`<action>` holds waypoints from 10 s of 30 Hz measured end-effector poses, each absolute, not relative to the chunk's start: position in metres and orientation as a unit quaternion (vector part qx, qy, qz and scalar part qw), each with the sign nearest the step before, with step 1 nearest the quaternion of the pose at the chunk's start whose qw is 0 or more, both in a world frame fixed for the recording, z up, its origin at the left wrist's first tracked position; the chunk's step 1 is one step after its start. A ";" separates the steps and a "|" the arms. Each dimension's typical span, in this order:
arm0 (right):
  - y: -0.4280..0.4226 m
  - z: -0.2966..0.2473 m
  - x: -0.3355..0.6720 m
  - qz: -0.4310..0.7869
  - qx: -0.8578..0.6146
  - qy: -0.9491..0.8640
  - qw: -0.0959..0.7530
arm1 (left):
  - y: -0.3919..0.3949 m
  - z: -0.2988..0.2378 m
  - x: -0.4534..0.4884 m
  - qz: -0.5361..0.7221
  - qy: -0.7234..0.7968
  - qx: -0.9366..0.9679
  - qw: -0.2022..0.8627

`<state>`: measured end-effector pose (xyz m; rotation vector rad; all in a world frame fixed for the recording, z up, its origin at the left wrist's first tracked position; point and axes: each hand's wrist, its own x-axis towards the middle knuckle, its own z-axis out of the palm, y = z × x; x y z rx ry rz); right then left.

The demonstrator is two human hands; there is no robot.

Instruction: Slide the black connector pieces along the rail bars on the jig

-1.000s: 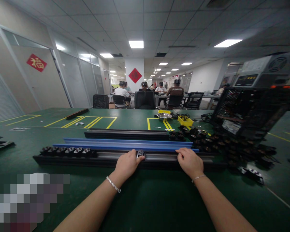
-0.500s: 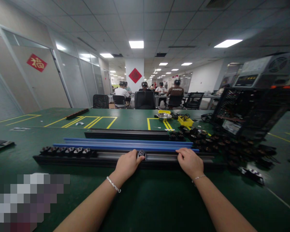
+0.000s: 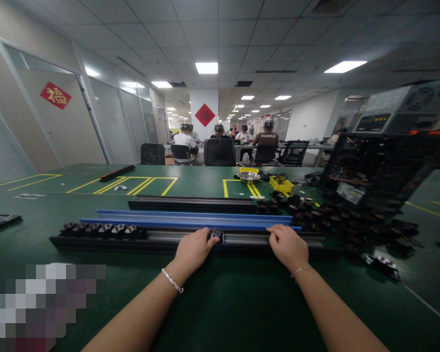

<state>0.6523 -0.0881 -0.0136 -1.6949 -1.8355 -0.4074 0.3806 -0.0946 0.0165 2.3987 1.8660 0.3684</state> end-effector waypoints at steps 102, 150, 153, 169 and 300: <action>-0.096 -0.008 0.560 -0.066 -0.617 -0.718 0.316 | -0.090 0.001 0.379 0.178 0.469 0.863 -0.059; -0.102 0.001 0.581 -0.094 -0.698 -0.649 0.289 | -0.089 -0.001 0.378 0.200 0.467 0.860 -0.054; -0.102 0.001 0.582 -0.104 -0.705 -0.642 0.282 | -0.088 -0.003 0.378 0.205 0.465 0.859 -0.060; -0.101 0.005 0.594 -0.098 -0.736 -0.618 0.258 | -0.089 -0.002 0.378 0.203 0.464 0.860 -0.060; -0.100 0.022 0.677 -0.077 -0.862 -0.473 0.167 | -0.088 -0.004 0.376 0.204 0.460 0.861 -0.068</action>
